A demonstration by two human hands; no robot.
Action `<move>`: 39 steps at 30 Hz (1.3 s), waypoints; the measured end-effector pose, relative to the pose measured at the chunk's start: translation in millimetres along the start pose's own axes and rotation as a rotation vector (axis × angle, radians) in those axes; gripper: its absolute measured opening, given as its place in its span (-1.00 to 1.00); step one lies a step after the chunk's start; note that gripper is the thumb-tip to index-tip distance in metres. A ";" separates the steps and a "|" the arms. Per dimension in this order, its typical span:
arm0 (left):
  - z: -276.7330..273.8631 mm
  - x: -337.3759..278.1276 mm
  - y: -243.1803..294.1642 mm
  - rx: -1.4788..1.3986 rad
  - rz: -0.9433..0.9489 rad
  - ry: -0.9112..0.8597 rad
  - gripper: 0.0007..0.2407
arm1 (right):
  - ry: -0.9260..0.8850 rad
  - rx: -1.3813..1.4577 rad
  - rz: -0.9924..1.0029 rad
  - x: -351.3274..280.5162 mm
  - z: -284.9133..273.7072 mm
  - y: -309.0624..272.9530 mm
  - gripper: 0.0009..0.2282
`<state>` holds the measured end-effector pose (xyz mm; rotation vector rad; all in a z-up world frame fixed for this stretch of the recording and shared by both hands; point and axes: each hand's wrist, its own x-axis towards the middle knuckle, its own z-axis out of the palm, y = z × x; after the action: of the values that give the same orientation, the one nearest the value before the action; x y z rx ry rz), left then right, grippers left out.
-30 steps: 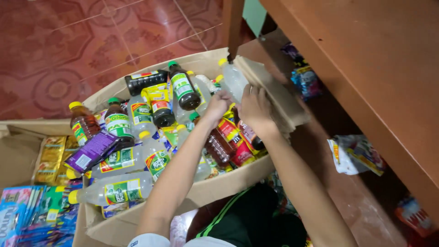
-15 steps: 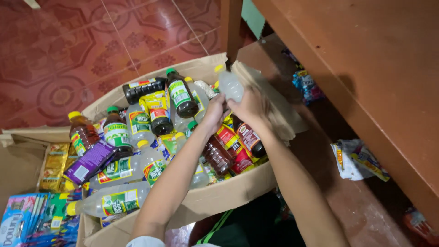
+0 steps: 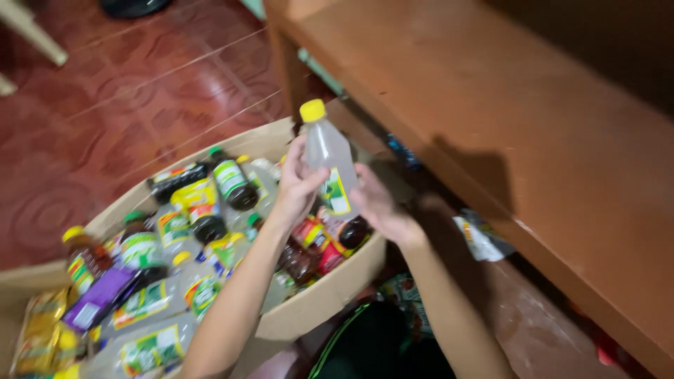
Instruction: Organizing various condiment and beverage bottles from a cardboard box onto a low shelf.
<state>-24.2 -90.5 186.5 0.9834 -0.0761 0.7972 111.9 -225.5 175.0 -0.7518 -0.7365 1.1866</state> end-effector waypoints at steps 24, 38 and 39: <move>424.0 -20.0 -115.6 0.412 0.077 -0.715 -0.23 | 1.293 -1.391 -0.730 -352.3 20.5 -213.6 -0.50; 529.2 -60.1 -209.5 0.428 0.166 -0.917 -0.17 | 1.569 -1.189 -0.609 -481.5 -28.0 -237.9 -0.39; 531.8 -59.9 -216.6 0.419 0.169 -0.928 -0.17 | 1.582 -1.192 -0.615 -483.2 -29.6 -240.5 -0.39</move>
<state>221.3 -597.2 314.0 1.7027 -0.8262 0.4523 159.7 -747.5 307.1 -1.8624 -0.1360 -0.6961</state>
